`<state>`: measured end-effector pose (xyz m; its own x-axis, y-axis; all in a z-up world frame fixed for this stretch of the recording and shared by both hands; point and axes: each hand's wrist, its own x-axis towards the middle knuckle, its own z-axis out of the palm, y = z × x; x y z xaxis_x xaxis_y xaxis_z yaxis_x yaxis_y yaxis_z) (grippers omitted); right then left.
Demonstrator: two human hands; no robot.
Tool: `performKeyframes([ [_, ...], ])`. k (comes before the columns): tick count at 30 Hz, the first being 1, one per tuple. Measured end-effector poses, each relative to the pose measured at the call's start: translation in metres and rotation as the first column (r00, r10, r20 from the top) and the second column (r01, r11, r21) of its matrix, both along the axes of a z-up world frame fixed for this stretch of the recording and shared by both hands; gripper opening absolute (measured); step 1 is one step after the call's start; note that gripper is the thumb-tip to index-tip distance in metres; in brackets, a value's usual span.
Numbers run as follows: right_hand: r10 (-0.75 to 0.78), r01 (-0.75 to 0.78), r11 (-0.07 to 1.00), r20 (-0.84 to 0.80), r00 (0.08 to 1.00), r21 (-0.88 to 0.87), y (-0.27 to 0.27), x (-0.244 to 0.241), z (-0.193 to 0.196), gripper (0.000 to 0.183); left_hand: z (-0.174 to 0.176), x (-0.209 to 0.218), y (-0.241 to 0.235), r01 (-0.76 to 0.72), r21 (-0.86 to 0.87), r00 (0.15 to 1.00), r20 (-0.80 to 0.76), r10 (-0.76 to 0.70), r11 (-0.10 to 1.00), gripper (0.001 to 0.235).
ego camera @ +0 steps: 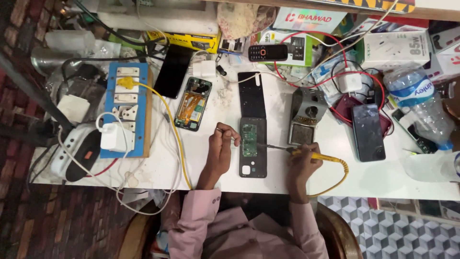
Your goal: The person uses a soldering iron and a small tool to work on a disassembled mobile phone circuit board. They repeatedly apply heat and manipulate components on the board while seated at a cluttered workbench.
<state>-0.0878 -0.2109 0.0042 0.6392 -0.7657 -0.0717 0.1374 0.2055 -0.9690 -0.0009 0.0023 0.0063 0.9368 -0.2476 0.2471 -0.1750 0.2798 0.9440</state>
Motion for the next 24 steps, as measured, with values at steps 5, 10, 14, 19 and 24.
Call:
performKeyframes([
  [5,-0.018,0.018,0.997,0.003,1.000,-0.068,0.0005,-0.0047,-0.0060,0.021,-0.0009,-0.0023,0.0006,-0.009,-0.008,1.000,-0.014,0.008,1.000,0.030],
  [10,-0.069,0.066,0.995,0.044,0.997,0.077,0.0005,-0.0003,0.0006,0.019,0.0043,0.0009,0.0000,-0.016,0.014,1.000,-0.012,0.016,1.000,0.031],
  [14,-0.010,0.010,1.000,0.000,1.000,-0.023,0.0025,0.0013,-0.0005,0.021,0.0013,0.0034,0.0003,-0.001,-0.037,0.999,-0.043,-0.001,0.999,0.031],
  [19,0.021,-0.024,0.990,-0.024,0.999,-0.136,0.0041,-0.0047,0.0000,0.021,-0.0009,-0.0044,0.0001,-0.016,0.024,0.999,-0.039,0.016,1.000,0.034],
  [24,-0.079,0.079,0.997,0.029,0.996,-0.020,0.0017,-0.0005,-0.0005,0.017,0.0034,-0.0023,0.0000,-0.019,0.032,1.000,-0.008,0.020,0.999,0.033],
])
